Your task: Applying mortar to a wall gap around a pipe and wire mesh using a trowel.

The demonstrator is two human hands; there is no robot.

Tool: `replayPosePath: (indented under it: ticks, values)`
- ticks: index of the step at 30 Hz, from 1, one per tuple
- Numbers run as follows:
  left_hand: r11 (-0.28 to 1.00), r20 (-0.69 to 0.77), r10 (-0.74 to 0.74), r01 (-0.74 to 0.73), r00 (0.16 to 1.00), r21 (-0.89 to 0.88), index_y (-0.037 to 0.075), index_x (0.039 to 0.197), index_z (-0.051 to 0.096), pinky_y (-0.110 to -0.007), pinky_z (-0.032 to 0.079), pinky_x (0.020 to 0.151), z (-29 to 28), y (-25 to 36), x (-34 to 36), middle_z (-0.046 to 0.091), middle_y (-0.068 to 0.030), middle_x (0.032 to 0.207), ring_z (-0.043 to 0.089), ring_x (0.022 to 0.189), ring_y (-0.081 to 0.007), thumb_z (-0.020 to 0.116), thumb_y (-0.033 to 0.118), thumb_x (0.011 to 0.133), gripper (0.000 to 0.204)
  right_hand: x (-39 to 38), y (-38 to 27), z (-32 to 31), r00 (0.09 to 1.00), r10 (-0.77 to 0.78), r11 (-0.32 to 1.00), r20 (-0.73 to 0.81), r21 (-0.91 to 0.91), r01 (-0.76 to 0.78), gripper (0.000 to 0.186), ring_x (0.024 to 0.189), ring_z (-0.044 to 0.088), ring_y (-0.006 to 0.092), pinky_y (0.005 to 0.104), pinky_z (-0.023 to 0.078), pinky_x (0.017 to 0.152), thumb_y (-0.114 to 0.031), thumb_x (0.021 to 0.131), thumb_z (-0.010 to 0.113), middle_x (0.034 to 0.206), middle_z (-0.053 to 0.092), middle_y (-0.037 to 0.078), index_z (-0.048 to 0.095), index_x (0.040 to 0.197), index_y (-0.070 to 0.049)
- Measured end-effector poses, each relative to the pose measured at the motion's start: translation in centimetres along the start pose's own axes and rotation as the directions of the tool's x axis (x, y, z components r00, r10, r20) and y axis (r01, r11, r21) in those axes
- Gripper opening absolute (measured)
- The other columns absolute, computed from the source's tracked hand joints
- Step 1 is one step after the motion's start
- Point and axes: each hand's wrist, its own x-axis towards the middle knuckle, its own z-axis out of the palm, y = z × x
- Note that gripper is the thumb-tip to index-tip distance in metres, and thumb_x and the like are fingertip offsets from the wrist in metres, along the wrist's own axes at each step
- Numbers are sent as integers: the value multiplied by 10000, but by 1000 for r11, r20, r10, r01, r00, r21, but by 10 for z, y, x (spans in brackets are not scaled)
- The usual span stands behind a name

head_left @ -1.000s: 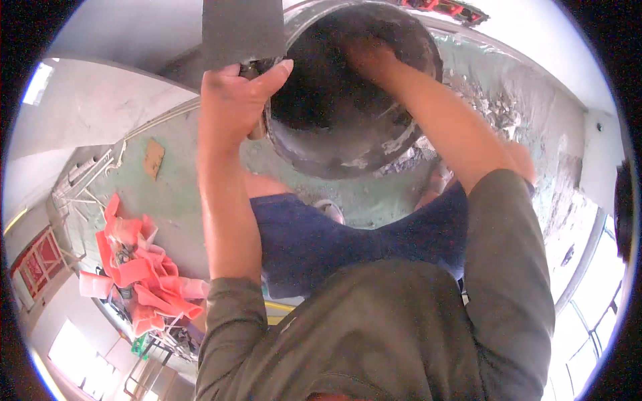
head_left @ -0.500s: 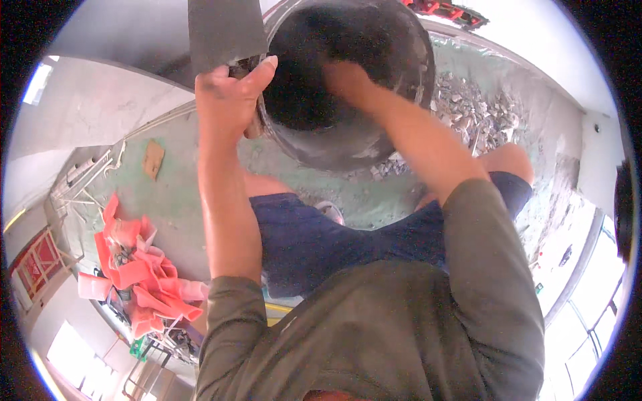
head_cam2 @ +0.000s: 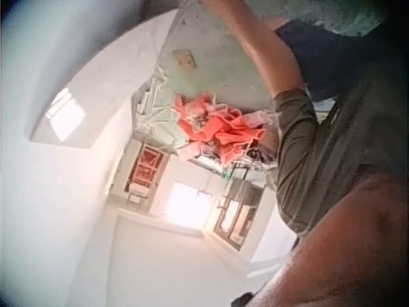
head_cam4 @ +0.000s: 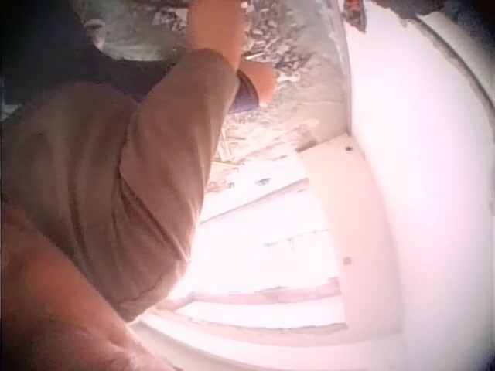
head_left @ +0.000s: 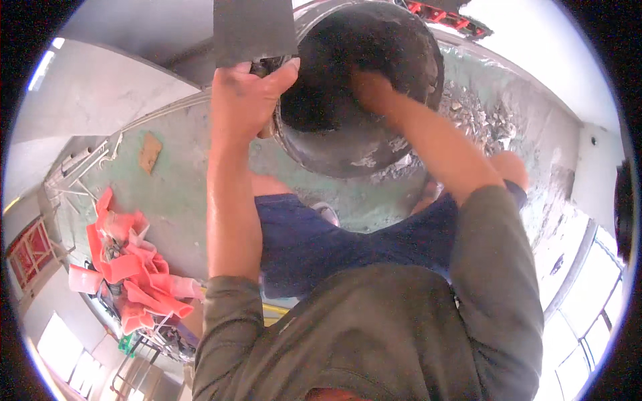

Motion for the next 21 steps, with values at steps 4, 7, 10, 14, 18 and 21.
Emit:
replayPosePath:
  ticks: [4,7,10,14,18,21]
  values:
    - [990,-93,142,-142,985,5,-6,819,674,-323,485,696,-6,-19,6,684,-89,775,605,679,-186,778,326,699,368,-36,-18,0,942,-331,937,58,-95,336,212,911,656,316,445,548,750,-188,835,532,949,671,172,668,955,-78]
    - [998,-16,33,-34,999,-59,-4,836,674,-317,485,709,-9,-18,0,683,-74,786,610,704,-171,781,310,695,360,-23,-28,-91,977,-86,990,194,-89,105,214,908,656,317,458,542,768,-176,815,546,957,665,185,660,967,-76]
    - [995,-16,-6,4,1000,-98,-47,771,661,-283,473,621,-2,-11,0,649,-41,673,537,633,-88,789,266,685,349,7,-11,-96,995,-101,987,10,-127,101,217,886,660,322,469,540,771,-160,827,526,956,668,174,663,967,-67]
    - [998,-29,0,-2,1000,-68,-31,768,662,-283,471,600,-5,-26,5,647,-53,649,542,596,-95,792,264,678,334,34,-35,-61,999,-43,998,-34,54,44,234,903,663,317,461,546,755,-167,848,503,996,672,153,684,969,-80]
    - [956,-46,283,-277,958,100,1,790,666,-285,481,644,-12,-34,11,670,-83,717,569,617,-136,790,252,667,305,8,-69,-37,963,-179,984,200,35,175,244,926,661,321,451,549,755,-173,864,495,1027,670,155,692,980,-86]
    - [939,-24,340,-337,940,71,4,821,667,-285,484,688,-9,-26,10,681,-97,784,591,671,-158,781,247,673,307,-12,-71,-38,939,-277,953,205,-67,296,243,902,663,336,451,551,738,-177,867,495,995,676,156,695,969,-84]
